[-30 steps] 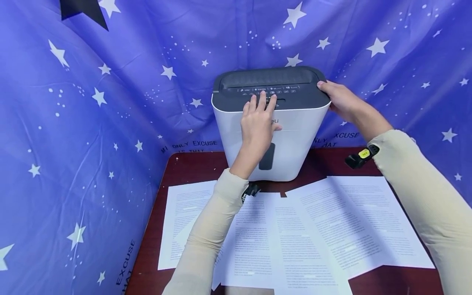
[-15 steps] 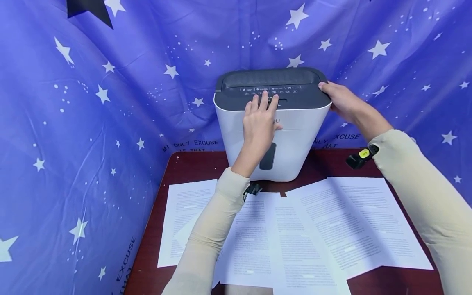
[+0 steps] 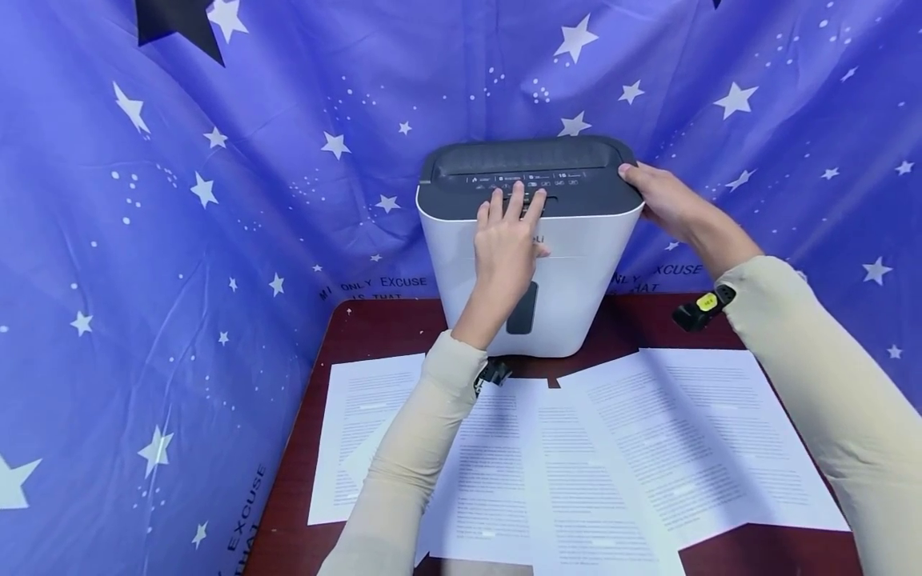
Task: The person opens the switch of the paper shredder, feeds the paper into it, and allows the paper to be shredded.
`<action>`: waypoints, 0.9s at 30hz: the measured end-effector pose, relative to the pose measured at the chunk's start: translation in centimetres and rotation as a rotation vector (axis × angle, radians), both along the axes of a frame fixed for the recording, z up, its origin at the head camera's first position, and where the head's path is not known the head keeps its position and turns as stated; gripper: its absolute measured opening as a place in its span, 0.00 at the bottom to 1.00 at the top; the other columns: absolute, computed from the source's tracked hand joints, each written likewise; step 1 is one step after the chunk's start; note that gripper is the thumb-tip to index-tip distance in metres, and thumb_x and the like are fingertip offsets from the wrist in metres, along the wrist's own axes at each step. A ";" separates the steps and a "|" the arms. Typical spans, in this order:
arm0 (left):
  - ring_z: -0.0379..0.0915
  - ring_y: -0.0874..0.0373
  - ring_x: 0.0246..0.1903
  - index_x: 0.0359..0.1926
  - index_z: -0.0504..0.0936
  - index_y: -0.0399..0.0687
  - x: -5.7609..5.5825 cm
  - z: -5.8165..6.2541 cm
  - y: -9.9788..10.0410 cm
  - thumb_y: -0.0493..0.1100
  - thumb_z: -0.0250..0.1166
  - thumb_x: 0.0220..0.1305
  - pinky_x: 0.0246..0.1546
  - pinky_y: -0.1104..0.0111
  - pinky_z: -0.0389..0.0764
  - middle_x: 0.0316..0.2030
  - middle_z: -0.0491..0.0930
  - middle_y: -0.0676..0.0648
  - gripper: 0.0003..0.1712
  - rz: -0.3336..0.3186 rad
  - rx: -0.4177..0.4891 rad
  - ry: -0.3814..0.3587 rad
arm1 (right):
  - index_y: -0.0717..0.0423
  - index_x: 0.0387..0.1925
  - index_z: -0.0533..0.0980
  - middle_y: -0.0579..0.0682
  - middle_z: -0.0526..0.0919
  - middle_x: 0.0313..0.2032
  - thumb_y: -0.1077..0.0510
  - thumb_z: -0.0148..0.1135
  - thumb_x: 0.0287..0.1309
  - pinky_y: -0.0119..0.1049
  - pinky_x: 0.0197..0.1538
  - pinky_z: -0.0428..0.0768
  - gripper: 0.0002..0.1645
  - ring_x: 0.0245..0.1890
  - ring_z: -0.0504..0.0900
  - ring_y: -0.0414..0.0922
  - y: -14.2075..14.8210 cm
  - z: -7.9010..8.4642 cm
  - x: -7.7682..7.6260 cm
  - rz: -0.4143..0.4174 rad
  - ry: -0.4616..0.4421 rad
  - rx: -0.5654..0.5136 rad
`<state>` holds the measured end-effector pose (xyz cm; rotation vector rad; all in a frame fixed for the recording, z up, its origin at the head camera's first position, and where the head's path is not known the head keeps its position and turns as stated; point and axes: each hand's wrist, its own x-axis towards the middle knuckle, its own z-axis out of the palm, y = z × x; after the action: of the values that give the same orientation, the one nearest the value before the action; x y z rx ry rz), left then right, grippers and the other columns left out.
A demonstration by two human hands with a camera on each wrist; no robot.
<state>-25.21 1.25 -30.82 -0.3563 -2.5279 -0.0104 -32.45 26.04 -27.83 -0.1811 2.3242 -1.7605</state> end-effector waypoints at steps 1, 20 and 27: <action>0.64 0.47 0.74 0.75 0.67 0.64 0.0 0.0 0.0 0.65 0.70 0.58 0.74 0.57 0.67 0.74 0.69 0.49 0.46 -0.002 0.001 -0.004 | 0.52 0.81 0.49 0.23 0.82 0.37 0.39 0.41 0.79 0.24 0.41 0.74 0.40 0.38 0.77 0.26 0.0 0.0 0.0 0.000 -0.004 -0.006; 0.63 0.46 0.74 0.76 0.65 0.63 0.2 0.0 -0.3 0.64 0.71 0.60 0.75 0.55 0.65 0.75 0.67 0.49 0.46 -0.015 -0.001 -0.062 | 0.47 0.70 0.64 0.32 0.78 0.29 0.40 0.41 0.78 0.29 0.34 0.68 0.27 0.27 0.70 0.34 -0.2 0.0 0.4 0.002 -0.048 -0.010; 0.60 0.46 0.75 0.77 0.63 0.60 -0.8 0.4 -0.4 0.62 0.69 0.63 0.77 0.54 0.61 0.76 0.65 0.47 0.46 -0.057 0.034 -0.036 | 0.46 0.65 0.65 0.38 0.82 0.30 0.43 0.46 0.78 0.28 0.31 0.71 0.22 0.27 0.74 0.35 -0.2 1.3 -0.5 -0.027 -0.150 -0.192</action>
<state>-26.00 0.80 -30.37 -0.4185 -2.5494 -0.0822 -32.94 25.85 -26.57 -0.0461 2.0636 -1.9387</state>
